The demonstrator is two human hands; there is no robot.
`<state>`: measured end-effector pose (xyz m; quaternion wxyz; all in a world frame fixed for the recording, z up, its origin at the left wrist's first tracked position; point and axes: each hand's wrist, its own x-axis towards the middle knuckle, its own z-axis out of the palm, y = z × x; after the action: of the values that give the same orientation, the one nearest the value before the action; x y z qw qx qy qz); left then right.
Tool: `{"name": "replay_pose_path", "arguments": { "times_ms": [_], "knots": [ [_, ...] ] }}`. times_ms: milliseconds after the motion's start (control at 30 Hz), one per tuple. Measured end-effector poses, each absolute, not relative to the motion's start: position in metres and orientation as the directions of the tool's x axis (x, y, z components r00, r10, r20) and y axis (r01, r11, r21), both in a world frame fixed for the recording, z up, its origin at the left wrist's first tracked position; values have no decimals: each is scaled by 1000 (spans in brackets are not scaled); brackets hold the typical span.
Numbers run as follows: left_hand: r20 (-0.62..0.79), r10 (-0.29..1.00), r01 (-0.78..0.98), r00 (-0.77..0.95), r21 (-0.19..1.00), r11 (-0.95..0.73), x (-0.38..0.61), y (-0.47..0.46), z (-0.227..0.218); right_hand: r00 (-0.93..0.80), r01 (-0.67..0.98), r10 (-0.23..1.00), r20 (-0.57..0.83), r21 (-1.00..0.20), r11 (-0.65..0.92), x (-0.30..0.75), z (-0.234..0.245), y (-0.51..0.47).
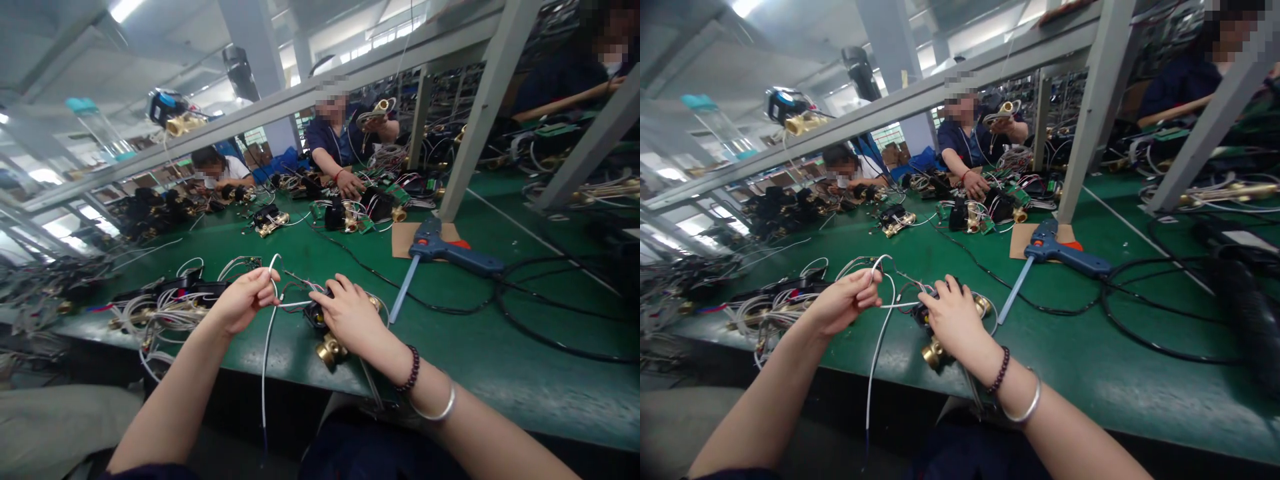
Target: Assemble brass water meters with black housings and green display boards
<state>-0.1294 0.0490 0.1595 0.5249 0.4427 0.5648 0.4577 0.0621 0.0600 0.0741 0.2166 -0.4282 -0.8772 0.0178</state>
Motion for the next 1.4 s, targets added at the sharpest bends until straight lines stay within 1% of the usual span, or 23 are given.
{"name": "replay_pose_path", "arguments": {
  "times_ms": [133, 200, 233, 300, 367, 400, 433, 500, 567, 600, 633, 733, 800, 867, 967, 1100, 1133, 1167, 1233, 1267, 1300, 1333, 1400],
  "knots": [
    [-142, 961, 149, -237, 972, 180, -156, 86, 187, -520, 752, 766, 377, -223, 620, 62, 75, 60],
    [-104, 943, 298, -317, 933, 204, -173, 98, 209, -513, 755, 768, 384, -223, 616, 62, 74, 59],
    [-72, 932, 411, -355, 883, 225, -182, 100, 221, -508, 757, 768, 390, -223, 614, 62, 73, 59],
    [-2, 909, 607, -416, 744, 279, -201, 92, 245, -501, 758, 763, 408, -219, 615, 62, 70, 58],
    [45, 880, 691, -472, 640, 337, -219, 71, 264, -498, 753, 753, 430, -216, 622, 62, 64, 58],
    [20, 868, 684, -497, 624, 378, -227, 57, 271, -495, 750, 749, 441, -219, 625, 61, 61, 59],
    [-37, 861, 685, -508, 589, 429, -233, 42, 274, -490, 745, 746, 452, -227, 627, 61, 58, 59],
    [-228, 854, 709, -467, 481, 516, -243, 13, 272, -480, 733, 744, 465, -254, 631, 61, 53, 61],
    [-394, 856, 785, -336, 384, 485, -245, -10, 257, -471, 710, 749, 466, -304, 636, 63, 51, 63],
    [-412, 874, 828, -258, 372, 420, -242, -17, 246, -466, 689, 752, 465, -343, 639, 65, 50, 64],
    [-390, 900, 858, -192, 378, 347, -237, -20, 232, -453, 662, 760, 467, -394, 637, 69, 51, 66],
    [-257, 966, 868, 3, 480, 125, -208, -12, 184, -330, 599, 805, 493, -550, 582, 84, 53, 74],
    [-132, 985, 817, 115, 576, -18, -177, 3, 150, -241, 599, 840, 487, -606, 523, 95, 54, 81],
    [29, 992, 747, 120, 656, -109, -144, 20, 121, -224, 612, 871, 437, -632, 475, 105, 56, 86],
    [126, 985, 710, 115, 683, -170, -101, 36, 89, -246, 624, 896, 370, -647, 438, 115, 60, 90],
    [242, 968, 707, 69, 672, -218, -71, 32, 69, -253, 657, 905, 342, -626, 420, 120, 73, 92],
    [309, 945, 709, 105, 644, -289, -68, 27, 66, -268, 663, 908, 323, -621, 417, 121, 78, 91],
    [405, 899, 710, 170, 582, -396, -65, 22, 64, -293, 668, 909, 297, -616, 417, 122, 82, 91],
    [610, 722, 698, 325, 360, -619, -61, 12, 60, -378, 648, 895, 238, -622, 439, 123, 91, 88],
    [684, 618, 687, 387, 233, -688, -60, 7, 58, -430, 619, 878, 211, -639, 457, 124, 95, 86],
    [727, 538, 682, 427, 132, -719, -58, 3, 56, -482, 580, 856, 189, -663, 473, 125, 98, 84],
    [749, 496, 686, 440, 77, -723, -57, -1, 54, -525, 533, 833, 175, -695, 483, 126, 100, 81],
    [763, 467, 693, 447, 35, -720, -55, -7, 52, -554, 438, 813, 179, -768, 467, 127, 103, 75]
  ]
}}
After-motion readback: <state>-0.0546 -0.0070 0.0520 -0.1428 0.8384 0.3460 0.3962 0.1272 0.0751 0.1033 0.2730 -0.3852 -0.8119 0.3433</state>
